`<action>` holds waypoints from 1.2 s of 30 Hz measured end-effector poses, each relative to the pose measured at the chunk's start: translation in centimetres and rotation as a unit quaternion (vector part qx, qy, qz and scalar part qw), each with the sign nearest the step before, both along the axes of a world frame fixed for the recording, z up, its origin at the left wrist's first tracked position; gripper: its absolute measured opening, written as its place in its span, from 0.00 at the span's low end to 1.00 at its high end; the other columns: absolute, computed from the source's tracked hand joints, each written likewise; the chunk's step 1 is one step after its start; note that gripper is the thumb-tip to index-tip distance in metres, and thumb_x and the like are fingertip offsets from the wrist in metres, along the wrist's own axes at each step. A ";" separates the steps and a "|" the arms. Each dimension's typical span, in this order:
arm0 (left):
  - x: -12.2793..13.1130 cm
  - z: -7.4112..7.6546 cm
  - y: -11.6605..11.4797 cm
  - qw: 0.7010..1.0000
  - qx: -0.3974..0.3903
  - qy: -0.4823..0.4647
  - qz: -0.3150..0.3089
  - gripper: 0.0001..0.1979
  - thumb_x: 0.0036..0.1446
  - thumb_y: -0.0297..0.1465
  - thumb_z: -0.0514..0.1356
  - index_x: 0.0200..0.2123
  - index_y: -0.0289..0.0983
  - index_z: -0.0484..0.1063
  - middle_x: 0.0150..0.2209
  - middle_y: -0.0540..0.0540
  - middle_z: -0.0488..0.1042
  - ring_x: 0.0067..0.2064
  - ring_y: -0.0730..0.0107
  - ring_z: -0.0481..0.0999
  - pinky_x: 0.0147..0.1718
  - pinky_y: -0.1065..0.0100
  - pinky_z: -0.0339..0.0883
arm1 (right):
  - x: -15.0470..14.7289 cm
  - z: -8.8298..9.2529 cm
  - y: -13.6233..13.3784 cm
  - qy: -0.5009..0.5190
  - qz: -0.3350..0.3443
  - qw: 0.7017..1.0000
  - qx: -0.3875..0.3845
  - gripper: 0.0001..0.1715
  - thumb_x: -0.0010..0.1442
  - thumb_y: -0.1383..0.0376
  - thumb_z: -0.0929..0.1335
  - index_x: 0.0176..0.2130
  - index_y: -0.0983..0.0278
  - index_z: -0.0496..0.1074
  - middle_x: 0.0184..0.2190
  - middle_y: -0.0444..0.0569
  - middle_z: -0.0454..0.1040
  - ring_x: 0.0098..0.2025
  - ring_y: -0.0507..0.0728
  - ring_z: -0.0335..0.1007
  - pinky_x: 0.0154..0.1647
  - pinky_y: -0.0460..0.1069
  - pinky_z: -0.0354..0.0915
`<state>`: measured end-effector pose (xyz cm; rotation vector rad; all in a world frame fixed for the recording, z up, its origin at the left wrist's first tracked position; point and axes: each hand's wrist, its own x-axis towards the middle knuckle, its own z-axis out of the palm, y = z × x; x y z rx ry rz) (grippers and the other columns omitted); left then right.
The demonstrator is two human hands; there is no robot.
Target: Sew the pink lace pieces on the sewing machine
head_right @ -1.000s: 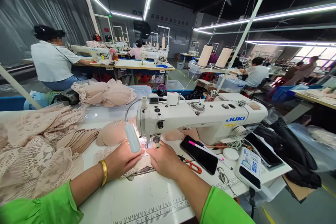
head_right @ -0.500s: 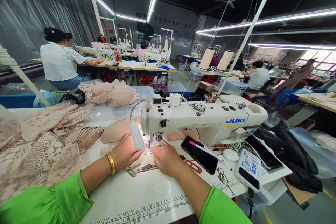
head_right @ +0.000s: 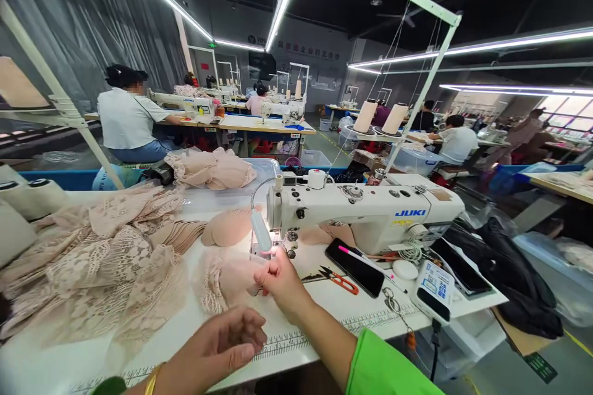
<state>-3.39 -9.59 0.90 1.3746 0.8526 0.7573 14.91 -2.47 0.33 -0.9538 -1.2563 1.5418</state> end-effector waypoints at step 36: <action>3.2 3.1 -1.1 0.822 -0.288 -0.384 0.307 0.06 0.63 0.27 0.67 0.41 0.32 0.82 0.42 0.42 0.85 0.39 0.60 0.85 0.43 0.62 0.82 | 0.6 -2.8 -9.1 0.080 -0.117 0.990 0.018 0.48 0.55 0.47 0.80 0.66 0.55 0.62 0.35 0.44 0.77 0.39 0.59 0.74 0.43 0.52 0.70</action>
